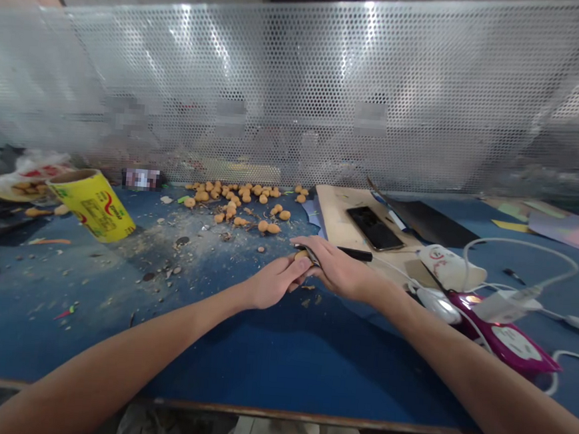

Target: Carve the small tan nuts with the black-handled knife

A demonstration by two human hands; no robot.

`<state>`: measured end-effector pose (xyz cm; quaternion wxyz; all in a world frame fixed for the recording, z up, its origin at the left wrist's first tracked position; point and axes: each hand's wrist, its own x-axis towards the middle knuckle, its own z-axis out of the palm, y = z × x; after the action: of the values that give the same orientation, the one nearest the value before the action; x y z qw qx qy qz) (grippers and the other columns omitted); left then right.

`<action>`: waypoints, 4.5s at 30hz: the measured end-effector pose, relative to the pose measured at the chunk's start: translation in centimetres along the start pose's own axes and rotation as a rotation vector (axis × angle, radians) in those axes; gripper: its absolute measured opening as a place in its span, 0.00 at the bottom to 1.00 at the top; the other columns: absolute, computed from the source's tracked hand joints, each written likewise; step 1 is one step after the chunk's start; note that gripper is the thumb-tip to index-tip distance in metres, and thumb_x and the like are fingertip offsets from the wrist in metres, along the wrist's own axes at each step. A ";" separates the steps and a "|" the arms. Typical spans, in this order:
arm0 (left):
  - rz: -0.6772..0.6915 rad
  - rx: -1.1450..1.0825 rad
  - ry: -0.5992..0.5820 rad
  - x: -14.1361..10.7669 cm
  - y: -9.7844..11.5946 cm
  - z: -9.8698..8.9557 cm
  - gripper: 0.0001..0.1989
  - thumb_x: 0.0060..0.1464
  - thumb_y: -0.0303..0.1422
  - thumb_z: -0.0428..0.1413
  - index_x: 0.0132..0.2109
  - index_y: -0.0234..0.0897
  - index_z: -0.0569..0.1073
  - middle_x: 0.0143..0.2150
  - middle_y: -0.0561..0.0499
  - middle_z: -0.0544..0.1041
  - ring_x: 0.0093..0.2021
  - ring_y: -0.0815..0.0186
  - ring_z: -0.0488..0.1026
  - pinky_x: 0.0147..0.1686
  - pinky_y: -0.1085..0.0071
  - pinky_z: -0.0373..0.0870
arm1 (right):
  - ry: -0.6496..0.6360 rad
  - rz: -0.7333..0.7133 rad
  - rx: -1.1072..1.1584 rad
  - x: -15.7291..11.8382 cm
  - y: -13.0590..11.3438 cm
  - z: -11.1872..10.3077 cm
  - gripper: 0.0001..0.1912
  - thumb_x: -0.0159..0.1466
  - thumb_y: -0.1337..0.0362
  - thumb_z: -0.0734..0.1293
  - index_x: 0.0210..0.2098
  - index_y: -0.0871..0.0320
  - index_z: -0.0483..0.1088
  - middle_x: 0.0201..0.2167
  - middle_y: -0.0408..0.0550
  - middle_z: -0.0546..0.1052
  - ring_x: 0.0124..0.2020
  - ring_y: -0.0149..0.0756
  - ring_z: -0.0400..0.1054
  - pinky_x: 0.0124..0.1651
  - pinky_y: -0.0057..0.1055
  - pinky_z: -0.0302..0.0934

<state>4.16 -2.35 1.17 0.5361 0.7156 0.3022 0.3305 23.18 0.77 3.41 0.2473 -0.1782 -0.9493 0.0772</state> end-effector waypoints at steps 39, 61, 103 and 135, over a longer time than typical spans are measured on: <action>-0.107 -0.098 -0.218 -0.3 1.2 -1.1 0.24 0.63 0.53 0.41 0.31 0.36 0.58 0.24 0.58 0.52 0.22 0.74 0.48 0.21 0.75 0.48 | -0.108 0.013 -0.028 0.0 -0.6 -1.1 0.24 0.70 0.57 0.56 0.62 0.62 0.53 0.54 0.64 0.69 0.55 0.49 0.65 0.55 0.49 0.62; -0.039 -0.057 -0.132 -0.4 0.9 -0.4 0.25 0.62 0.54 0.40 0.32 0.36 0.59 0.24 0.58 0.55 0.23 0.73 0.50 0.22 0.73 0.50 | -0.039 0.032 -0.011 -0.2 -0.8 -0.6 0.28 0.71 0.57 0.54 0.66 0.59 0.44 0.58 0.64 0.65 0.59 0.51 0.62 0.56 0.52 0.62; -0.031 -0.043 -0.228 -0.6 1.4 -0.7 0.24 0.63 0.52 0.41 0.30 0.36 0.59 0.23 0.58 0.55 0.23 0.73 0.50 0.24 0.72 0.51 | 0.002 -0.035 -0.008 -0.1 -1.1 -0.6 0.27 0.69 0.55 0.58 0.62 0.61 0.50 0.53 0.63 0.68 0.55 0.48 0.64 0.54 0.46 0.61; -0.045 -0.018 -0.102 -0.6 0.8 0.0 0.23 0.63 0.53 0.41 0.35 0.36 0.59 0.26 0.58 0.56 0.24 0.74 0.51 0.23 0.74 0.52 | -0.095 -0.018 0.023 -0.1 -0.4 -0.5 0.31 0.70 0.49 0.52 0.65 0.61 0.49 0.51 0.61 0.68 0.52 0.48 0.63 0.56 0.50 0.58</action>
<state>3.85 -3.02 1.90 0.5644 0.7197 0.2877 0.2841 23.38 0.38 3.95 0.2045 -0.1627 -0.9606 0.0944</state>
